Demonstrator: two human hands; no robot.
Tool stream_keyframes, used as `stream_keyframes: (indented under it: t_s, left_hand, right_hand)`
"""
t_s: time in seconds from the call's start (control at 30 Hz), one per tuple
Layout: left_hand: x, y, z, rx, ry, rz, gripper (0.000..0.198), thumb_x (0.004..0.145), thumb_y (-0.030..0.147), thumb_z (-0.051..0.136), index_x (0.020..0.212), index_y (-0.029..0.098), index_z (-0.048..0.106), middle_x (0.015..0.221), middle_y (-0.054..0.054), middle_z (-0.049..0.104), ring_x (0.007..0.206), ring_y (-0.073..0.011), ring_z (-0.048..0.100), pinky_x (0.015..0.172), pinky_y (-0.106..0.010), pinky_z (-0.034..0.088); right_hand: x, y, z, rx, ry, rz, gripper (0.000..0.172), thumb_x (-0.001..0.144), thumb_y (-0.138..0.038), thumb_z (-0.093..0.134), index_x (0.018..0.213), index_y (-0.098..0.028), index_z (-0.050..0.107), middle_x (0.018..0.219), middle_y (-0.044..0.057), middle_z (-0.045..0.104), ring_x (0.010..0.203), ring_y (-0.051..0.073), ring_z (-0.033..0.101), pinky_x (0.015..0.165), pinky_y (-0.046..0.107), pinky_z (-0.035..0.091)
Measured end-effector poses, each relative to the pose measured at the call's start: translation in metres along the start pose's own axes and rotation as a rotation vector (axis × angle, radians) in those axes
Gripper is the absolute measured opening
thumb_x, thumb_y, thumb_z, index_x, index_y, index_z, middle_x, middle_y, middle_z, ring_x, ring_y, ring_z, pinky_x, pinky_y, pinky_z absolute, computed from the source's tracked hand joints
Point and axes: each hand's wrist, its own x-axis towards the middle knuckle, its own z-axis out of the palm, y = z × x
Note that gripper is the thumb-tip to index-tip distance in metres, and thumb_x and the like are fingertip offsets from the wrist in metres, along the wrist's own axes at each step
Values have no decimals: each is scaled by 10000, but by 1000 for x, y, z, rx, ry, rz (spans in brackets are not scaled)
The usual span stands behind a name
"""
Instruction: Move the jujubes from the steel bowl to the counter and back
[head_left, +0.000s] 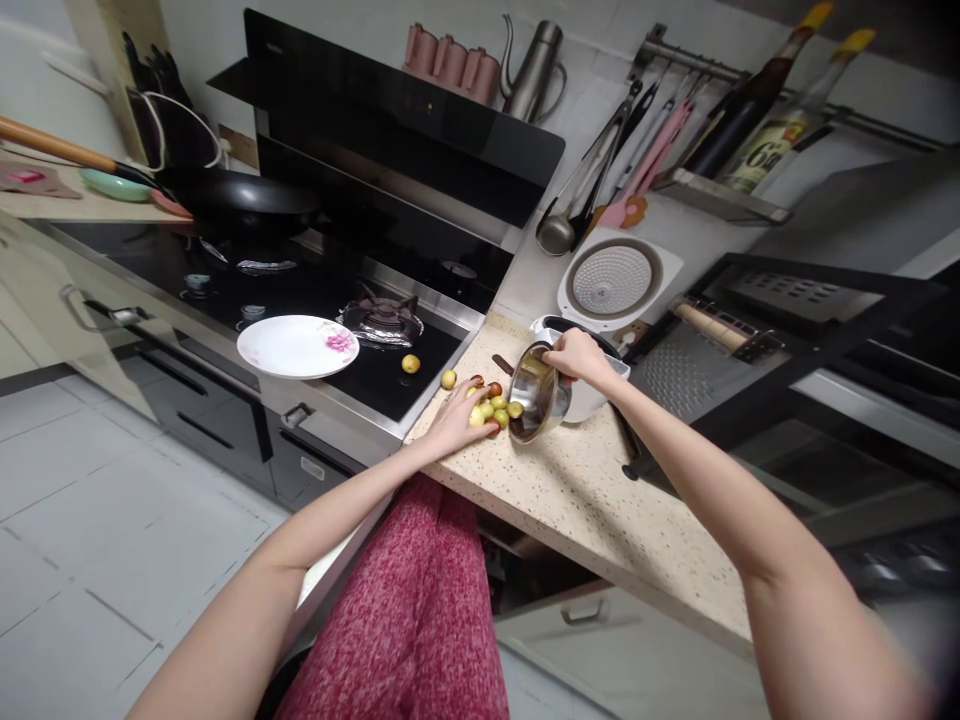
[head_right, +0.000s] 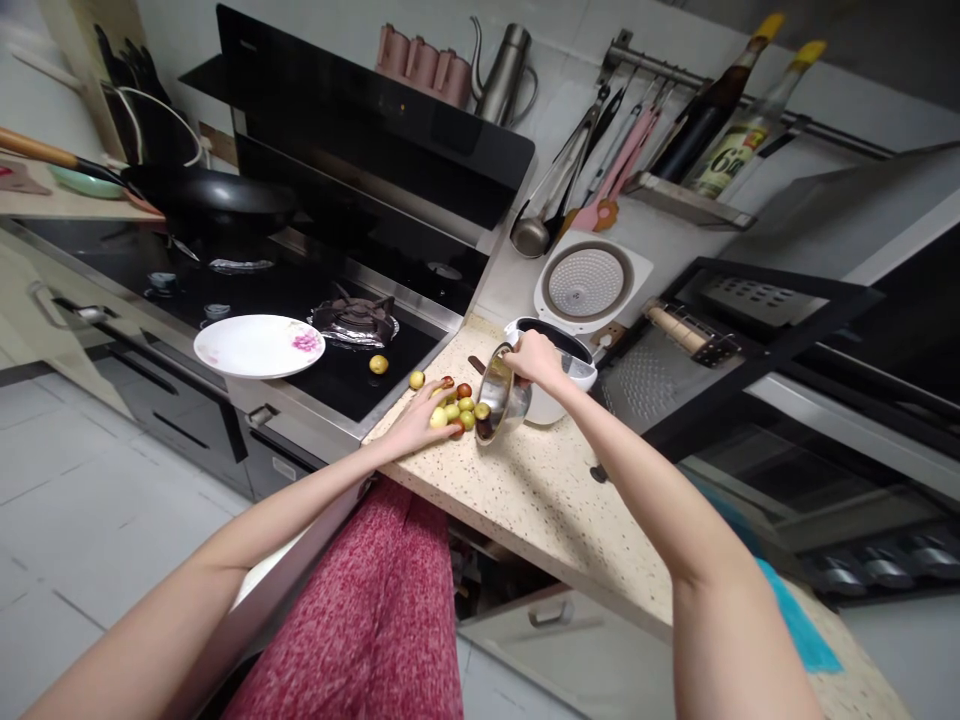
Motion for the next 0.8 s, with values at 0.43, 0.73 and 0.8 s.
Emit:
stream_keyframes:
  t_s: [0.43, 0.73, 0.8]
  left_hand:
    - [-3, 2, -6, 46, -17, -8, 671, 887, 477, 749, 1458, 200, 530, 1623, -191, 389, 1545, -393, 360, 1252, -590, 353]
    - [-2, 0, -4, 89, -5, 13, 684, 905, 482, 735, 1483, 205, 496, 1589, -189, 423, 1510, -373, 415, 1251, -553, 375]
    - [-3, 0, -5, 97, 8, 13, 683, 921, 501, 713, 1489, 200, 485, 1594, -192, 421, 1517, -370, 406, 1252, -548, 373]
  right_hand:
    - [-47, 75, -4, 268, 93, 20, 322, 765, -278, 613, 483, -228, 467, 396, 29, 525, 466, 197, 612, 500, 271, 453]
    - [-108, 133, 60, 952, -87, 189, 449, 618, -532, 781, 449, -205, 525, 355, -7, 477, 321, 82, 389, 359, 225, 300]
    - [-117, 130, 72, 999, -100, 193, 489, 618, -560, 788, 432, -212, 499, 358, -11, 466, 335, 78, 377, 380, 232, 293]
